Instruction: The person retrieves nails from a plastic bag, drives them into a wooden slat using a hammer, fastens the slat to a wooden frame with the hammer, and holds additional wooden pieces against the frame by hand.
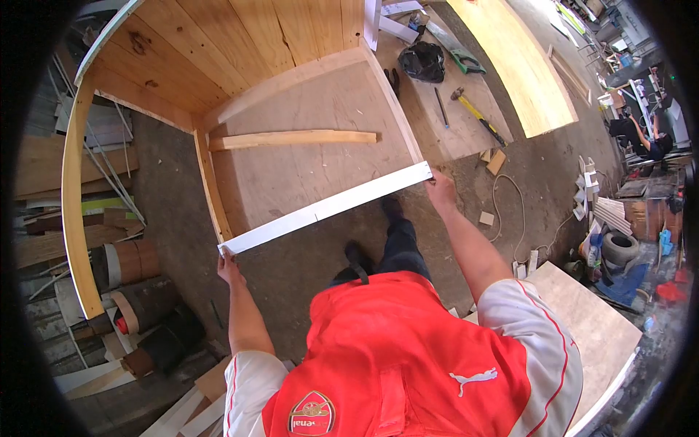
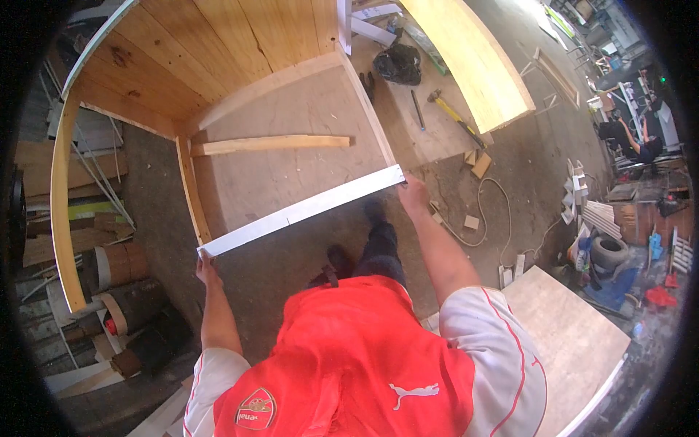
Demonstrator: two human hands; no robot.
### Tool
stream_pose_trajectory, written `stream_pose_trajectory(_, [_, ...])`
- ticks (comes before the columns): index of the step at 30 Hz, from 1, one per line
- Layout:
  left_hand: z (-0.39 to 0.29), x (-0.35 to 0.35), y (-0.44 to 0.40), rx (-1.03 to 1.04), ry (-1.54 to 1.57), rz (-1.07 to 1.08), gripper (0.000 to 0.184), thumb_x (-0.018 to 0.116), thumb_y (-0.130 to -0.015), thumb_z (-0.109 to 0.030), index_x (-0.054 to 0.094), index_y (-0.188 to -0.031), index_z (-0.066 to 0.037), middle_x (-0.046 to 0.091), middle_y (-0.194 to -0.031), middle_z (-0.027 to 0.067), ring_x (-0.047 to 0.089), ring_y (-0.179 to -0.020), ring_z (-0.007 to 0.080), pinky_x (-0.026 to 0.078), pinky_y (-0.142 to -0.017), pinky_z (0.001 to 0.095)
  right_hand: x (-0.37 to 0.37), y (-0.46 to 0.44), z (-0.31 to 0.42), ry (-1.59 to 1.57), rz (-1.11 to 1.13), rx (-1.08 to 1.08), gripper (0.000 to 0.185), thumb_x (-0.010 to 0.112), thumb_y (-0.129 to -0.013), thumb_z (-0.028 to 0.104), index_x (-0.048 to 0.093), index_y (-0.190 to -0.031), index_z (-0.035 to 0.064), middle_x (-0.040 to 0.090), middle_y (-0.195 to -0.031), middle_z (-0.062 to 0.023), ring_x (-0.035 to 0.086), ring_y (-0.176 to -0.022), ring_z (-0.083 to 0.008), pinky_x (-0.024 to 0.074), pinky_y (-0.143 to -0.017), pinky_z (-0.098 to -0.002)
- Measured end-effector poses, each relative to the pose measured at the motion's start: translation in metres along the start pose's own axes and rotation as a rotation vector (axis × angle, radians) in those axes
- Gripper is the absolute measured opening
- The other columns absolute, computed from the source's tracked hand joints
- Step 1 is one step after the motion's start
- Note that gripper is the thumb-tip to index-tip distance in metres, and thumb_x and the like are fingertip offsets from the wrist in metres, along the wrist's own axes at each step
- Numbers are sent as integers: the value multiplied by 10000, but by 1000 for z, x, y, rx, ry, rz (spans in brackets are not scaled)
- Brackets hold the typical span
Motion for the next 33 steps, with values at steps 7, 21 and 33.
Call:
stream_pose_trajectory(7, [-5, 2, 9, -22, -9, -11, 361, 727, -961, -419, 717, -1199, -147, 714, -994, -52, 625, -875, 92, 391, -686, 338, 2, 1, -1, -10, -16, 24, 297, 751, -864, 210, 729, -1157, 161, 755, -954, -140, 729, -914, -329, 556, -789, -430])
stream_pose_trajectory(21, [1, 1, 2, 10, -10, 3, 403, 725, -957, -445, 713, -1237, -155, 724, -1029, -57, 639, -916, 93, 393, -669, 340, 3, 1, -5, -20, -28, -9, 334, 765, -854, 210, 721, -1183, 173, 757, -973, -130, 733, -909, -324, 561, -791, -420])
stream_pose_trajectory(33, [1, 0, 3, 2, -42, 10, 531, 727, -936, -494, 665, -1305, -117, 722, -1124, 9, 666, -999, 154, 463, -623, 324, 2, 2, -4, -16, 15, 43, 348, 750, -872, 330, 712, -1183, 178, 736, -1014, -172, 692, -979, -405, 544, -815, -499])
Point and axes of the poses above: each hand's wrist, its own y-axis away from the middle knuckle, its own x-axis out of the palm, z = x × y, the point moved 3 cm from there along -y, towards the middle knuckle
